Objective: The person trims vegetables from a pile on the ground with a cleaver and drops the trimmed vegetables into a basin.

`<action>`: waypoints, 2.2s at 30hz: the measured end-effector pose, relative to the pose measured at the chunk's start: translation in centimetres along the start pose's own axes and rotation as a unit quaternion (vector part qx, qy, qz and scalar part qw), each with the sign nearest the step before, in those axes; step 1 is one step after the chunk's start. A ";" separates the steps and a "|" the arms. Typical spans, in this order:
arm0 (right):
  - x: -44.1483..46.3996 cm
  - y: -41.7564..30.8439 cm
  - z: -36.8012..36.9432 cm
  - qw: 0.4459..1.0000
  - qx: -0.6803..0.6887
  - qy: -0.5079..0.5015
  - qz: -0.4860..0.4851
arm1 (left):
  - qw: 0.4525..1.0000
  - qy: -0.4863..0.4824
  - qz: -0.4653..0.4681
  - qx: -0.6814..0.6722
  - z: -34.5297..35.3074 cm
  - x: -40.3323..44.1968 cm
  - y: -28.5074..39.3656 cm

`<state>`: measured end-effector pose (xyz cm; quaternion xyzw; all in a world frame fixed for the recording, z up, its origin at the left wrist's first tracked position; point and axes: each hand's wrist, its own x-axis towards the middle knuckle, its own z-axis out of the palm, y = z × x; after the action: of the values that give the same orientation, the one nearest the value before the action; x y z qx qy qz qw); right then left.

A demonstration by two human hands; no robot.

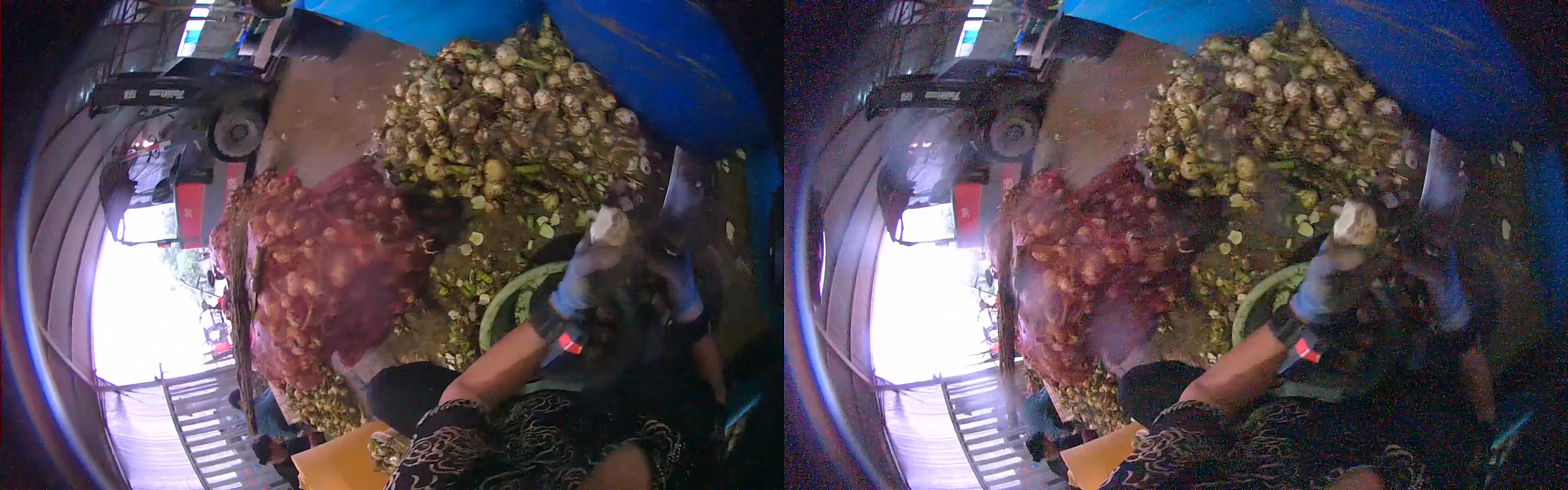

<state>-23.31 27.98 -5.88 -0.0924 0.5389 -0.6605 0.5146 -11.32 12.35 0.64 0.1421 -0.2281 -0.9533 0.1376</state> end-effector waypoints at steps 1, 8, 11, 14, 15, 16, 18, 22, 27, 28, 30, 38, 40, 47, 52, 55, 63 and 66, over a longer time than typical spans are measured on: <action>0.2 -0.7 0.1 1.000 -0.023 0.015 -0.013 | 0.997 0.019 -0.072 0.014 -1.5 -0.7 -0.2; 2.3 2.8 -4.9 0.998 -0.043 0.026 -0.040 | 0.949 -0.046 -0.182 0.251 -3.5 -1.5 0.2; 2.4 1.4 -3.9 0.982 0.169 -0.089 0.001 | 0.879 -0.103 -0.137 0.444 -5.3 -2.4 -0.8; 2.4 -1.0 -2.4 0.983 -0.040 -0.169 -0.067 | 0.918 -0.021 -0.187 0.348 -3.5 -1.7 0.0; 1.8 -1.7 -1.7 0.985 -0.072 -0.121 -0.100 | 0.918 0.018 -0.182 0.353 -2.5 -1.2 0.5; 1.5 -2.2 -1.3 0.985 -0.090 -0.091 -0.116 | 0.916 0.034 -0.184 0.354 -2.4 -0.8 0.3; 0.9 -3.3 -0.6 0.975 -0.191 -0.067 -0.094 | 0.887 0.052 -0.142 0.437 -2.4 -0.2 -0.1; 1.9 1.5 -2.8 0.872 -0.471 -0.102 -0.082 | 0.885 0.083 -0.167 0.427 -1.7 -0.2 0.9; 1.9 2.2 -4.1 0.830 -0.521 -0.196 -0.041 | 0.851 -0.005 -0.298 0.433 -0.9 -1.8 3.8; 2.1 2.1 -4.2 0.808 -0.554 -0.195 -0.057 | 0.765 -0.151 -0.199 0.594 -0.7 -1.7 3.9; 2.5 1.9 -4.1 0.824 -0.533 -0.160 -0.108 | 0.746 -0.080 -0.293 0.593 -0.4 -1.5 5.3; 1.9 1.3 -2.9 0.913 -0.396 -0.012 -0.098 | 0.370 -0.140 -0.089 0.914 -15.2 8.1 7.3; 2.1 3.3 -3.9 0.919 -0.381 -0.028 -0.092 | 0.238 -0.249 -0.032 0.938 -19.0 9.6 6.6; 1.5 3.1 -4.7 0.911 -0.402 -0.024 -0.092 | 0.174 -0.139 -0.251 0.942 -16.1 9.2 5.3; 1.9 3.1 -3.0 0.821 -0.559 -0.022 -0.116 | 0.723 -0.026 -0.106 0.682 -14.4 6.9 5.8; 1.6 -0.8 -0.2 0.819 -0.537 -0.009 -0.203 | 0.777 -0.005 -0.077 0.625 -9.6 5.7 5.4; 1.2 -2.9 1.5 0.806 -0.529 -0.039 -0.264 | 0.909 -0.141 -0.128 0.371 -4.2 1.1 3.8; 1.2 -2.2 1.3 0.794 -0.547 -0.045 -0.260 | 0.937 -0.048 -0.215 0.272 -3.9 -0.1 3.3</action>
<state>-24.30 25.97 -4.09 -0.5244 0.7425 -0.3596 0.2105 -9.31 8.01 -1.12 0.1738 -0.4493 -0.8672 -0.1262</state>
